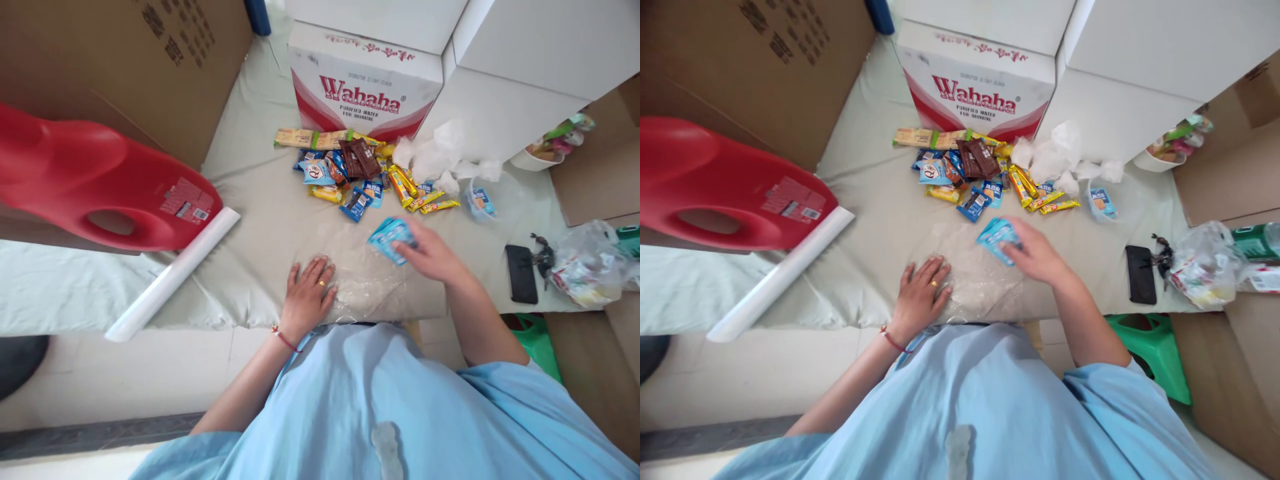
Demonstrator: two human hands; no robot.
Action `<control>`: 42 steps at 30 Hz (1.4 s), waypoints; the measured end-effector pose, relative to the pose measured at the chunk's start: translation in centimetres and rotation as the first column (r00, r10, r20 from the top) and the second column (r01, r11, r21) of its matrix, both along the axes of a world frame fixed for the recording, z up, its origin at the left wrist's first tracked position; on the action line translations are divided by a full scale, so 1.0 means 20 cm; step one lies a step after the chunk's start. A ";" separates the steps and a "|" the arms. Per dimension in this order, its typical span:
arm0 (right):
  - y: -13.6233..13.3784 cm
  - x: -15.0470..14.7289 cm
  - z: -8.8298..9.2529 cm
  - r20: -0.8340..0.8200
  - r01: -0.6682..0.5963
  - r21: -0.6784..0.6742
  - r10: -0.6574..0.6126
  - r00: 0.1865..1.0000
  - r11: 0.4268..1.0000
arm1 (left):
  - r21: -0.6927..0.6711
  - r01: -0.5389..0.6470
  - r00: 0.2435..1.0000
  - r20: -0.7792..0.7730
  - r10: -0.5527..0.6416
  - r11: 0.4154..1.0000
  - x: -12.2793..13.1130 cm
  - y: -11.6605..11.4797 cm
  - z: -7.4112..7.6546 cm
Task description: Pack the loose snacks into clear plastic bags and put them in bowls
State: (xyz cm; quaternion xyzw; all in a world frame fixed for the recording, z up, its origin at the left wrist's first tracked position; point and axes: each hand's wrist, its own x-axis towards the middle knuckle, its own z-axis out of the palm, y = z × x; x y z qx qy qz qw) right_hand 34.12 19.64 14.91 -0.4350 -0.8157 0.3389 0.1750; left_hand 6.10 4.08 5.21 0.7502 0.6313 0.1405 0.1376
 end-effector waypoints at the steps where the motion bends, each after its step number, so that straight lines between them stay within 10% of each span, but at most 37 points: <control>1: -0.03 -0.07 0.00 0.032 -0.149 -0.022 0.150 0.988 0.989 | 0.001 0.002 1.000 -0.009 -0.002 1.000 0.00 0.00 0.00; 5: -0.13 -0.30 -0.12 0.219 -0.458 -0.130 0.476 0.852 0.879 | 0.008 0.016 0.999 -0.028 -0.016 1.000 0.00 -0.01 0.00; 16: -0.08 -0.33 -0.18 0.375 -0.538 -0.187 0.565 0.735 0.822 | 0.010 0.025 1.000 -0.019 -0.025 1.000 -0.01 0.00 0.00; 25: -0.15 -0.16 -0.21 0.097 -0.366 0.139 0.355 0.930 0.920 | 0.136 0.014 0.992 0.124 -0.030 0.991 -0.08 -0.03 -0.06; 29: -0.30 0.09 -0.15 -0.087 -0.469 0.017 0.468 0.879 0.883 | 0.146 0.216 0.944 0.220 -0.245 0.965 -0.20 -0.06 -0.06; 35: -0.55 0.24 -0.37 -0.033 -0.272 0.097 0.276 0.961 0.957 | -0.003 0.444 0.851 0.315 -0.421 0.896 -0.36 -0.07 0.00; 42: -0.41 0.17 -0.29 -0.310 -0.084 -0.135 0.038 0.950 0.987 | -0.073 0.376 0.901 0.261 -0.347 0.924 -0.36 0.00 -0.01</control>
